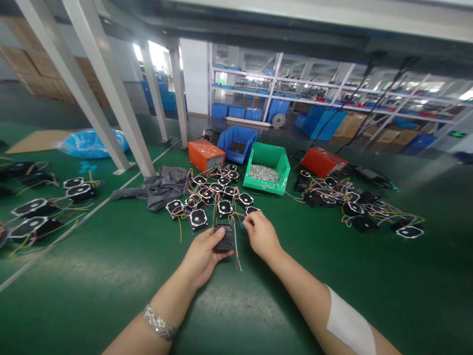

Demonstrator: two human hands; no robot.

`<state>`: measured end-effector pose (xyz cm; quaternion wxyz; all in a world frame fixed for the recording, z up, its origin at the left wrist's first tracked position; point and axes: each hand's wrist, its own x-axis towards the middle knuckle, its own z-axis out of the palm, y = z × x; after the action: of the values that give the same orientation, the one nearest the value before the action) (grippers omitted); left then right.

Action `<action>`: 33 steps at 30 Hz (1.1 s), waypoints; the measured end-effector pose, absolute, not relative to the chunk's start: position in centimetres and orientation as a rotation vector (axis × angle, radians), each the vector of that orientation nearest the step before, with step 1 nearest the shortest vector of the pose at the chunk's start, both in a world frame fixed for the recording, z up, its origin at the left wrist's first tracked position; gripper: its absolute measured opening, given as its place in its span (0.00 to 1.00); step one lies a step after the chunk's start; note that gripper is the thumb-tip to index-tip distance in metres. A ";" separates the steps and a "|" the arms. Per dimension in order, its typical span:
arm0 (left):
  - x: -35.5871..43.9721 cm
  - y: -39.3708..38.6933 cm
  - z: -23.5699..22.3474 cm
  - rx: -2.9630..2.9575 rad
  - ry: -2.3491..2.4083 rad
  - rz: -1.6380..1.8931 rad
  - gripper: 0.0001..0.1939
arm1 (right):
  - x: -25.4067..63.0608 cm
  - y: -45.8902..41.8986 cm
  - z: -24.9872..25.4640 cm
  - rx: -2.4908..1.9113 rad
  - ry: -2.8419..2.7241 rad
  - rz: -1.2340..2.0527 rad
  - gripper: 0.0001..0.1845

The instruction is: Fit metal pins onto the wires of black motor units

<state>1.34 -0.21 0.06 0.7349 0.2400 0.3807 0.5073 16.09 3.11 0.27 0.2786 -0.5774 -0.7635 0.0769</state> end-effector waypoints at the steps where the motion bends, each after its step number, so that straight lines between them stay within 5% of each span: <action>1: 1.4 -0.3 0.1 0.542 0.843 1.113 0.07 | 16.0 2.8 0.9 -1.519 -1.941 0.217 0.06; 11: 2.7 -1.3 -0.2 0.601 0.835 1.132 0.17 | 13.5 -0.2 2.8 -1.272 -2.028 0.278 0.05; 19: 2.6 -0.8 -0.2 0.597 0.894 1.147 0.14 | 14.7 1.4 3.4 -1.195 -2.004 0.301 0.07; 26: 2.6 -0.2 -0.6 0.676 0.980 1.100 0.14 | 21.7 14.0 7.6 -1.858 -1.743 0.050 0.13; 33: 2.6 -0.1 -0.6 0.703 0.967 1.056 0.15 | 22.4 21.8 5.5 -2.144 -1.886 0.125 0.14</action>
<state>2.63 -0.11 -0.60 0.6984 0.3154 0.4339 0.4739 22.43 21.82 5.53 0.1411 -0.7427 -0.6532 0.0432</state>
